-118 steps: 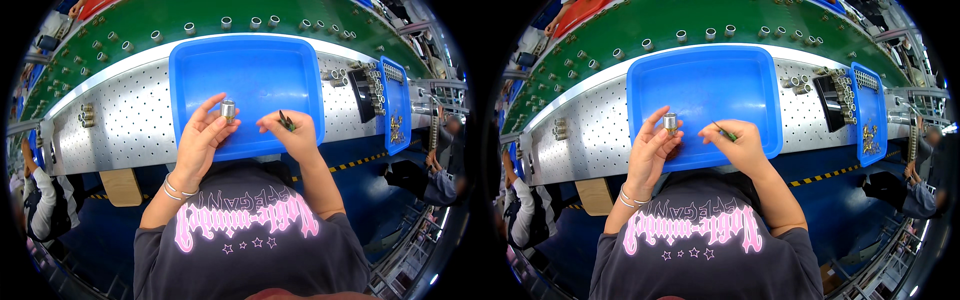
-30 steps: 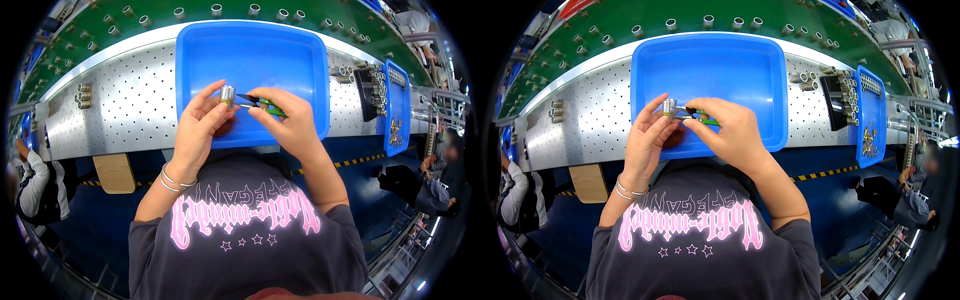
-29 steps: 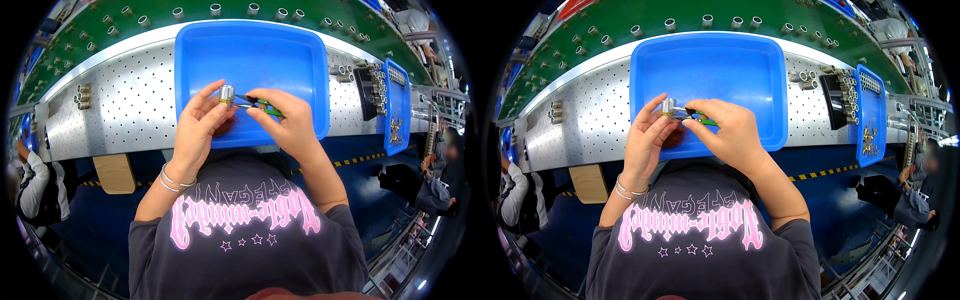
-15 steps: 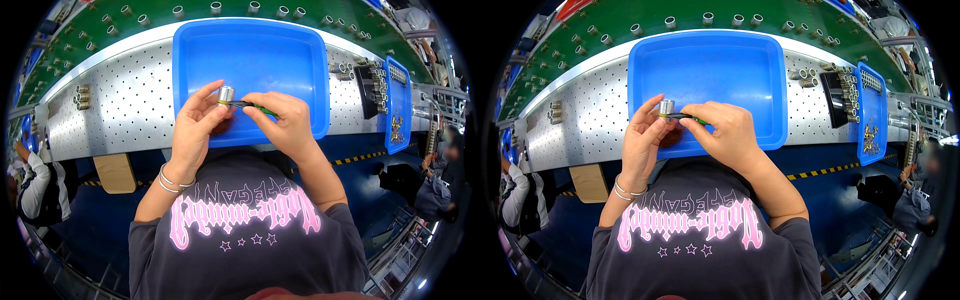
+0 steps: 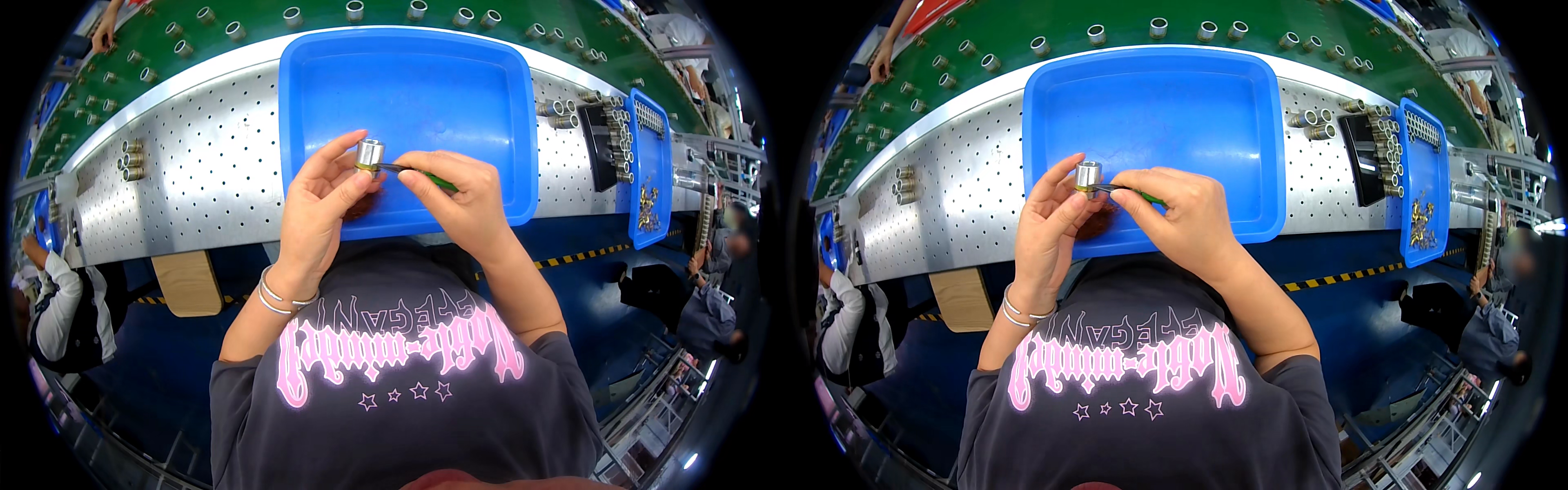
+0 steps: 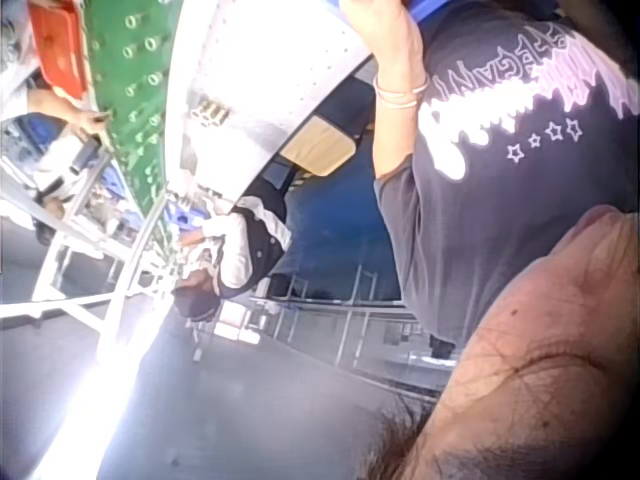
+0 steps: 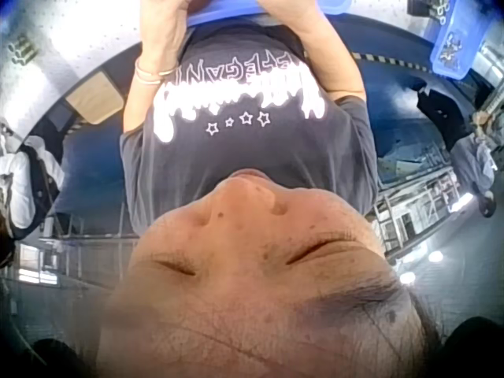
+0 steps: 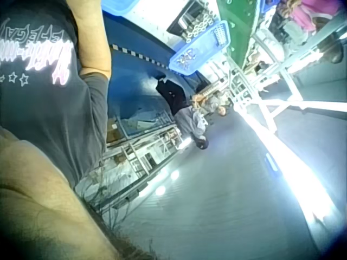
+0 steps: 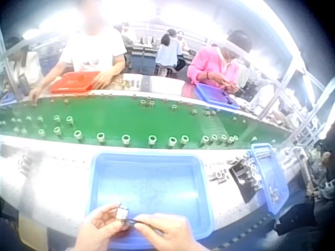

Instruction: The person uses a pair of pliers to manipulate a small metal cylinder, likely crimping or adjusting a band on it. They repeatedly pick up the cylinder from a blue tray, perform the adjustment, and place it back down. The process is repetitive and focused on individual units.

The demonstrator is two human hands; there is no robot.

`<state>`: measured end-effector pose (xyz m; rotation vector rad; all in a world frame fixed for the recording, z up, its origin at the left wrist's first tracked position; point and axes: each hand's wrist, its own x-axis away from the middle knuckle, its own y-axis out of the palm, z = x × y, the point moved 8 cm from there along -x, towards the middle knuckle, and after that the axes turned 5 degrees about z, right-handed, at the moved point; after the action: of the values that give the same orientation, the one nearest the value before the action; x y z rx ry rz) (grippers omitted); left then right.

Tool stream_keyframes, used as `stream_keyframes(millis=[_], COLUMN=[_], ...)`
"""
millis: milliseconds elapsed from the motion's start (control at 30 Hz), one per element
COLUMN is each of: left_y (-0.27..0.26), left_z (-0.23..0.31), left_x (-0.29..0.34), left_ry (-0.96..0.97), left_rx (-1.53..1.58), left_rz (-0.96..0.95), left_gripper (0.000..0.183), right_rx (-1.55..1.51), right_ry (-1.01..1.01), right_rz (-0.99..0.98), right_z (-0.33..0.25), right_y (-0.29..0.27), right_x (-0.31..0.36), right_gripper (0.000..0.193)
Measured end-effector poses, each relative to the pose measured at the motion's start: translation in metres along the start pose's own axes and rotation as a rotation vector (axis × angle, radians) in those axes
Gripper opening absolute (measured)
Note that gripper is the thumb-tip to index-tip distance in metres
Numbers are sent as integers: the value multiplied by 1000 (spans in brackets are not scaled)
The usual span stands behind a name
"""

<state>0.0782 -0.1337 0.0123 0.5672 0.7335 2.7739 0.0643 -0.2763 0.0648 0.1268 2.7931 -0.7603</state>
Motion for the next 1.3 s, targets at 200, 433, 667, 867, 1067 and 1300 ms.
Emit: stream_keyframes(millis=[200, 433, 667, 867, 1067, 1300], left_y=[2, -4, -1, 1, 0, -3], left_z=[0, -13, -10, -10, -12, -13], left_x=[-1, -2, -4, -4, -5, -5], left_ry=[-49, -138, -89, -101, -129, -149], left_rx=[92, 102, 100, 91, 115, 133], left_rz=[8, -8, 18, -9, 4, 16], left_gripper=[43, 47, 40, 38, 40, 40], right_rx=[-73, -66, -98, -143, -263, -244], right_ry=[228, 30, -52, -25, 158, 93], right_rz=[-88, -79, -5, 8, -26, -3], right_z=[9, -2, -6, -4, 6, 4], right_y=[9, 18, 12, 10, 9, 9], right_x=[-2, -8, -8, -8, -10, -11], right_gripper=[19, 14, 16, 18, 12, 12])
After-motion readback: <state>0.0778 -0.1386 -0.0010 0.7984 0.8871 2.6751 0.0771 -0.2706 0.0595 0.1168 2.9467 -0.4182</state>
